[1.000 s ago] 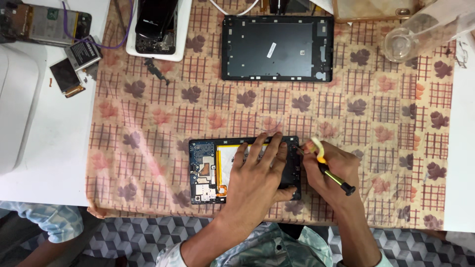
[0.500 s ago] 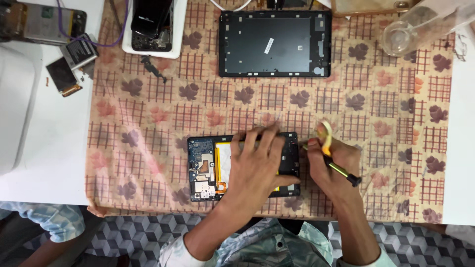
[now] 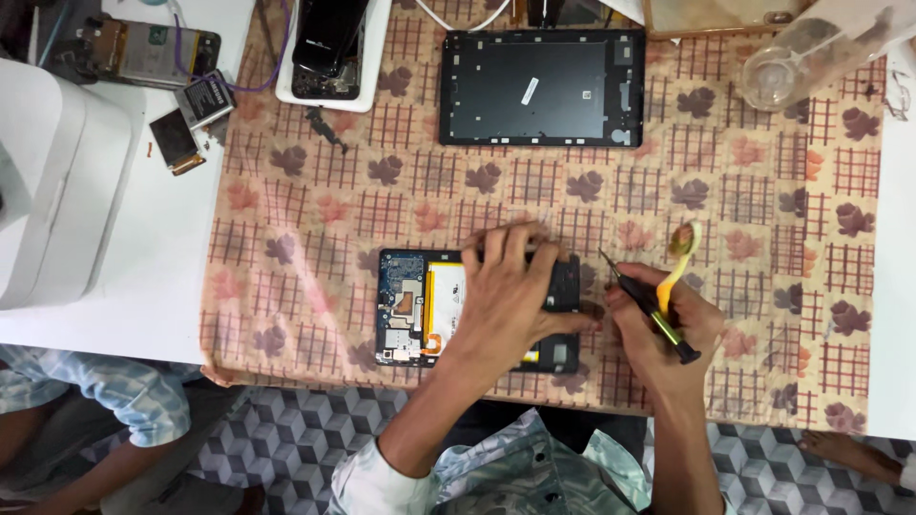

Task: The person cleans a small black component with a toothbrush, then uses a screwdriver to remove screws from a disassembled tablet. The person continues to unscrew and remove parts from the tablet chassis.

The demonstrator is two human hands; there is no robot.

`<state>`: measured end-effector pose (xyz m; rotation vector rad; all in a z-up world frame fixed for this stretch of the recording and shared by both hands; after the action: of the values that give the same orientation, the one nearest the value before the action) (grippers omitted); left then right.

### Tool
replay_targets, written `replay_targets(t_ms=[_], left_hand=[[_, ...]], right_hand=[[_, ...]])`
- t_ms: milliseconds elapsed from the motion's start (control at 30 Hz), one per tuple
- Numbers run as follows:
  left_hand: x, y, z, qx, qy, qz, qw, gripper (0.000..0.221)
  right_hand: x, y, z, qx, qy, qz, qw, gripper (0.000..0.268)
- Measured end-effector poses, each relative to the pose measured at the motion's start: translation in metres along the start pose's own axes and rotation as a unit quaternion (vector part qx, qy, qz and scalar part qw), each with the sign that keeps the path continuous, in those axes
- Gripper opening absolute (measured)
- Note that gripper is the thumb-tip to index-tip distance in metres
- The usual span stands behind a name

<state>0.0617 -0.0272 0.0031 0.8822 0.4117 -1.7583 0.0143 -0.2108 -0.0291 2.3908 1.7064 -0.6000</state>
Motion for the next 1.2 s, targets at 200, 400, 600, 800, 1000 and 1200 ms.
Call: replay_targets(t_ms=[200, 400, 600, 800, 1000, 1200], left_hand=[[0.002, -0.001, 0.001, -0.015, -0.026, -0.002, 1.000, 0.064], [-0.002, -0.005, 0.000, 0.030, -0.027, 0.000, 0.999, 0.066], [-0.001, -0.008, 0.003, 0.048, -0.015, -0.011, 0.999, 0.058], [0.000, -0.005, 0.002, 0.034, -0.032, -0.030, 0.998, 0.062], [-0.001, -0.001, 0.004, 0.025, -0.032, -0.045, 0.998, 0.060], [-0.001, -0.003, 0.002, 0.033, -0.043, -0.037, 0.998, 0.059]], right_hand=[[0.002, -0.002, 0.008, -0.045, 0.030, -0.021, 0.998, 0.036], [0.000, -0.006, 0.007, -0.090, 0.029, -0.008, 0.996, 0.037], [-0.002, -0.007, 0.004, -0.082, 0.033, -0.008, 0.996, 0.035], [-0.005, -0.012, 0.010, -0.066, 0.027, -0.003, 0.997, 0.018], [-0.006, -0.014, 0.010, -0.106, -0.020, -0.012, 0.994, 0.014], [-0.007, -0.014, 0.015, -0.072, 0.063, -0.016, 0.995, 0.019]])
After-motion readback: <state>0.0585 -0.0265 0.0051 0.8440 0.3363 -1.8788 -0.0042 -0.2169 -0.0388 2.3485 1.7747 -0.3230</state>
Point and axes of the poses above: each hand's wrist, its own y-axis towards the middle knuckle, its own x-axis out of the palm, z = x × y, the point moved 6 cm from there along y, towards the middle knuckle, and after that the axes turned 6 degrees about -y, right-handed, at the moved point
